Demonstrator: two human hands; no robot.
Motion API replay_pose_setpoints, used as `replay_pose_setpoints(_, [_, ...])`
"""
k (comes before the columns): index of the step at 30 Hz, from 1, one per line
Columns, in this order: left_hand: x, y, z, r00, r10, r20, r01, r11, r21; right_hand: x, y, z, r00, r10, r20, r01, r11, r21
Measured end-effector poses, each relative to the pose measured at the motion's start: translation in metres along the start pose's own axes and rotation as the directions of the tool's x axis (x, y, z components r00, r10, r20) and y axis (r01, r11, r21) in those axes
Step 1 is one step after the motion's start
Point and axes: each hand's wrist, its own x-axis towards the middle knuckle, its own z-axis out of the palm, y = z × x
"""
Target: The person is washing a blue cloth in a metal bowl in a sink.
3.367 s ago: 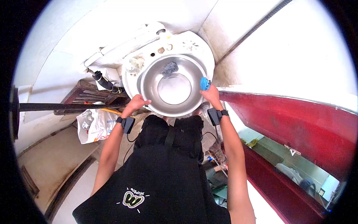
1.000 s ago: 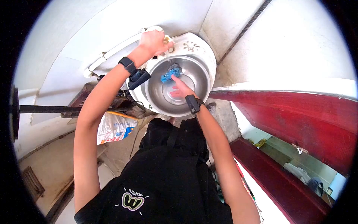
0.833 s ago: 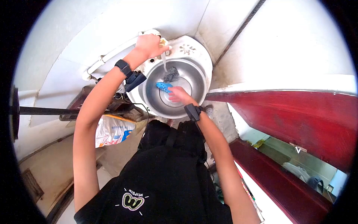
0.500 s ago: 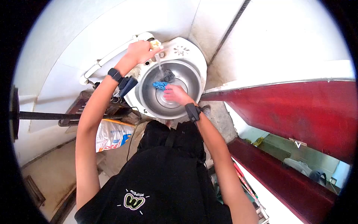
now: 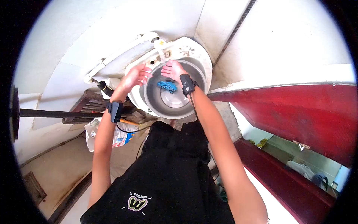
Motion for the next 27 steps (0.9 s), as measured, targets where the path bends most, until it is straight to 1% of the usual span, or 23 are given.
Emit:
replay_pose_setpoints(2, [0.003,-0.017,-0.004,1.0,-0.027,-0.001,0.027,0.994,-0.102,0.013,-0.006,0.011,0.999,0.034,0.0,-0.034,0.999,-0.009])
replay_pose_setpoints(3, [0.001,-0.022,-0.006,1.0,-0.014,0.0,0.014,0.993,-0.119,0.016,-0.01,0.016,0.998,0.063,0.0,-0.063,0.997,-0.034])
replay_pose_setpoints(4, [-0.002,-0.03,-0.006,1.0,0.017,-0.026,-0.02,0.992,-0.127,0.018,-0.012,0.021,0.996,0.093,-0.002,-0.093,0.994,-0.06])
replay_pose_setpoints(5, [-0.006,-0.037,-0.008,0.997,0.044,-0.068,-0.053,0.987,-0.152,0.019,-0.013,0.024,0.997,0.074,-0.002,-0.073,0.989,-0.131])
replay_pose_setpoints(6, [-0.009,-0.043,-0.008,0.992,0.069,-0.106,-0.087,0.981,-0.176,0.03,-0.012,0.02,0.997,0.08,-0.003,-0.08,0.988,-0.131])
replay_pose_setpoints(7, [-0.012,-0.049,-0.009,0.993,0.064,-0.103,-0.082,0.98,-0.183,0.041,-0.015,0.016,0.989,0.133,0.065,-0.124,0.984,-0.129])
replay_pose_setpoints(8, [-0.016,-0.053,-0.011,0.986,0.074,-0.151,-0.104,0.974,-0.202,0.044,-0.019,0.015,0.974,0.185,0.132,-0.168,0.977,-0.132])
replay_pose_setpoints(9, [-0.017,-0.057,-0.013,0.976,0.084,-0.202,-0.128,0.967,-0.218,0.048,-0.024,0.015,0.951,0.263,0.161,-0.232,0.955,-0.186])
replay_pose_setpoints(10, [-0.019,-0.061,-0.015,0.976,0.078,-0.204,-0.124,0.966,-0.225,0.051,-0.029,0.014,0.95,0.27,0.158,-0.239,0.952,-0.189])
replay_pose_setpoints(11, [-0.022,-0.066,-0.018,0.97,0.092,-0.224,-0.149,0.956,-0.251,0.051,-0.034,0.016,0.922,0.346,0.171,-0.292,0.915,-0.278])
replay_pose_setpoints(12, [-0.024,-0.071,-0.021,0.963,0.105,-0.248,-0.173,0.946,-0.275,0.051,-0.038,0.018,0.888,0.423,0.18,-0.338,0.867,-0.365])
replay_pose_setpoints(13, [-0.028,-0.071,-0.021,0.957,0.092,-0.274,-0.169,0.947,-0.274,0.071,-0.042,0.008,0.819,0.525,0.233,-0.409,0.817,-0.406])
replay_pose_setpoints(14, [-0.031,-0.072,-0.021,0.956,0.086,-0.28,-0.166,0.946,-0.278,0.073,-0.046,0.006,0.814,0.533,0.233,-0.415,0.813,-0.409])
replay_pose_setpoints(15, [-0.034,-0.073,-0.021,0.949,0.101,-0.298,-0.181,0.949,-0.257,0.077,-0.051,0.003,0.787,0.574,0.224,-0.363,0.725,-0.586])
replay_pose_setpoints(16, [-0.036,-0.074,-0.021,0.941,0.117,-0.316,-0.197,0.952,-0.235,0.081,-0.055,0.001,0.763,0.613,0.206,-0.29,0.609,-0.738])
replay_pose_setpoints(17, [-0.035,-0.079,-0.023,0.933,0.144,-0.33,-0.221,0.952,-0.21,0.087,-0.057,0.002,0.72,0.671,0.177,-0.298,0.529,-0.795])
replay_pose_setpoints(18, [-0.036,-0.08,-0.022,0.933,0.138,-0.333,-0.217,0.953,-0.212,0.083,-0.058,0.006,0.716,0.675,0.177,-0.301,0.527,-0.795])
replay_pose_setpoints(20, [-0.036,-0.082,-0.02,0.938,0.18,-0.296,-0.228,0.964,-0.137,0.076,-0.061,0.012,0.748,0.655,0.11,-0.221,0.402,-0.888])
replay_pose_setpoints(21, [-0.036,-0.083,-0.02,0.943,0.19,-0.273,-0.234,0.962,-0.139,0.073,-0.059,0.016,0.744,0.659,0.11,-0.223,0.4,-0.889])
replay_pose_setpoints(23, [-0.03,-0.086,-0.019,0.955,0.16,-0.248,-0.2,0.969,-0.144,0.078,-0.053,0.016,0.815,0.578,0.049,-0.156,0.3,-0.941])
replay_pose_setpoints(24, [-0.028,-0.084,-0.017,0.967,0.134,-0.218,-0.168,0.975,-0.146,0.077,-0.051,0.016,0.813,0.58,0.048,-0.157,0.299,-0.941])
replay_pose_setpoints(26, [-0.019,-0.079,-0.015,0.974,0.103,-0.202,-0.134,0.98,-0.147,0.075,-0.047,0.015,0.825,0.548,0.14,-0.084,0.364,-0.928])
replay_pose_setpoints(27, [-0.01,-0.077,-0.013,0.978,0.062,-0.2,-0.105,0.971,-0.215,0.077,-0.043,0.019,0.822,0.554,0.127,-0.089,0.346,-0.934])
